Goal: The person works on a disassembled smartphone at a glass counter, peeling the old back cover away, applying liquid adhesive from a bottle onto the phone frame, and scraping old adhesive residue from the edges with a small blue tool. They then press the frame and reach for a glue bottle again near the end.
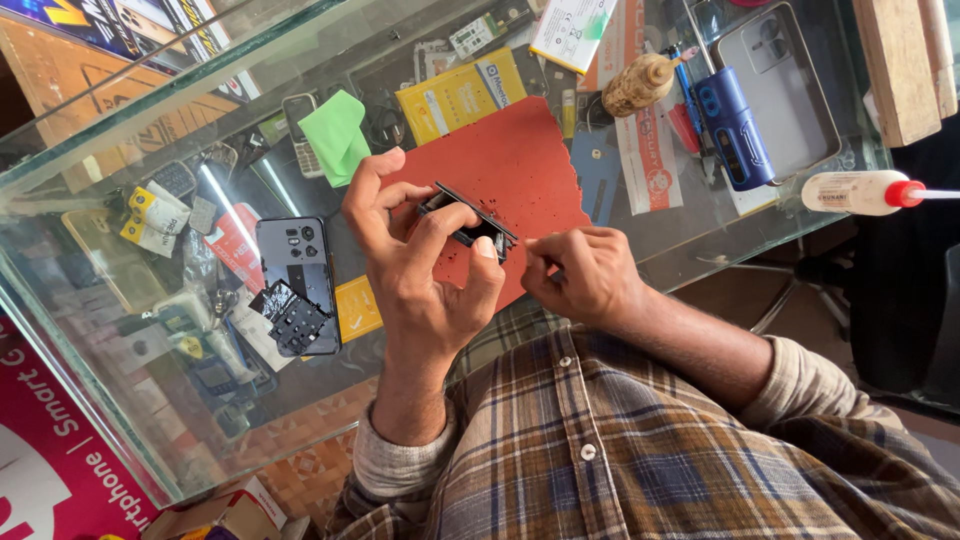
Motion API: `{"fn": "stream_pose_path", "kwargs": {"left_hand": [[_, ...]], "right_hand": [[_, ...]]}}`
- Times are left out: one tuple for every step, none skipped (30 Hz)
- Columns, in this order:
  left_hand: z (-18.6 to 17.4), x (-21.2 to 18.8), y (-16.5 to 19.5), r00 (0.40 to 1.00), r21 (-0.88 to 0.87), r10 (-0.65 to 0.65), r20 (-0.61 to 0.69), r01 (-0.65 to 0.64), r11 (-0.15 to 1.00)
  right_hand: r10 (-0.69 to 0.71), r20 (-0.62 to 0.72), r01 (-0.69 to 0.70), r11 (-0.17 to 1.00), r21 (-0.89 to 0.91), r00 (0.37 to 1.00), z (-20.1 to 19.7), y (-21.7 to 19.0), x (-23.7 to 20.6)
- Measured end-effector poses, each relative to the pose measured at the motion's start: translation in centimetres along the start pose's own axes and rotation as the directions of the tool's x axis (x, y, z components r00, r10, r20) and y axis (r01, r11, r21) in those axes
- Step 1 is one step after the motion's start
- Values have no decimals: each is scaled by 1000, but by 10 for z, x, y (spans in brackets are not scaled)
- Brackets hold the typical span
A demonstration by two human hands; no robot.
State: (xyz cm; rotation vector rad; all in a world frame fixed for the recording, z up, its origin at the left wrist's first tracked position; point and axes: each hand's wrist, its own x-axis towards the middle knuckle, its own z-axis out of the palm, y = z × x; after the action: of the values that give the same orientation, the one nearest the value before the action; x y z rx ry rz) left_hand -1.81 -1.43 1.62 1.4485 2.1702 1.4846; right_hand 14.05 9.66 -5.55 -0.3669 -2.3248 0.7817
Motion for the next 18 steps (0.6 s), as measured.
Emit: {"fn": "stream_pose_path", "kwargs": {"left_hand": [[0, 0, 0, 1000, 1, -2, 1, 2, 1000], [0, 0, 0, 1000, 3, -4, 0, 4, 1000], [0, 1, 0, 1000, 4, -5, -1, 5, 1000], [0, 1, 0, 1000, 1, -3, 2, 3, 1000], [0, 1, 1, 1000, -1, 0, 4, 0, 1000], [0, 1, 1, 1000, -1, 2, 5, -2, 1000], [-1, 0, 1, 1000, 4, -3, 6, 3, 1000], [-2, 0, 1, 1000, 4, -7, 9, 7, 1000], [-2, 1, 1, 1000, 2, -8, 10, 8, 1000], [-2, 1, 0, 1000, -1, -4, 7, 4, 1000], [-1, 1, 0, 1000, -4, -2, 6, 2, 1000], [-2, 1, 0, 1000, -8, -1, 5, 1, 1000], [-2, 1, 0, 1000, -3, 1, 5, -1, 1000], [-1, 1, 0, 1000, 2, 3, 5, -3, 1000], [-1, 0, 1, 1000, 3, 2, 7, -2, 1000], [-1, 0, 1, 1000, 4, 2, 8, -2, 1000], [-2, 1, 1, 1000, 4, 2, 8, -2, 1000], [-2, 2, 2, 1000, 3, 1, 10, -1, 1000]], "right_hand": [[-8, -2, 8, 1000, 25, 1000, 0, 0, 0], [34, 65, -33, 999, -17, 997, 1, 0, 1], [78, 129, -70, 996, -62, 989, 2, 1, 2], [124, 191, -105, 989, -108, 974, 3, 1, 2], [113, 179, -101, 992, -75, 977, 3, 1, 2], [99, 167, -94, 995, -39, 981, 2, 2, 1], [88, 155, -89, 996, -2, 984, 2, 3, 1], [73, 114, -74, 997, 2, 991, 2, 3, -1], [56, 72, -56, 998, 2, 996, 1, 3, -2], [37, 29, -37, 999, 3, 999, 1, 4, -3], [46, 70, -45, 999, -11, 997, 1, 5, -4], [56, 111, -53, 998, -26, 992, 3, 5, -5], [64, 150, -59, 997, -41, 987, 5, 7, -5], [74, 164, -66, 996, -57, 984, 8, 8, -5], [86, 178, -74, 995, -73, 980, 10, 9, -5], [95, 192, -79, 993, -89, 977, 12, 9, -4], [105, 189, -90, 992, -86, 976, 13, 10, -4], [117, 188, -103, 991, -84, 975, 13, 10, -4]]}}
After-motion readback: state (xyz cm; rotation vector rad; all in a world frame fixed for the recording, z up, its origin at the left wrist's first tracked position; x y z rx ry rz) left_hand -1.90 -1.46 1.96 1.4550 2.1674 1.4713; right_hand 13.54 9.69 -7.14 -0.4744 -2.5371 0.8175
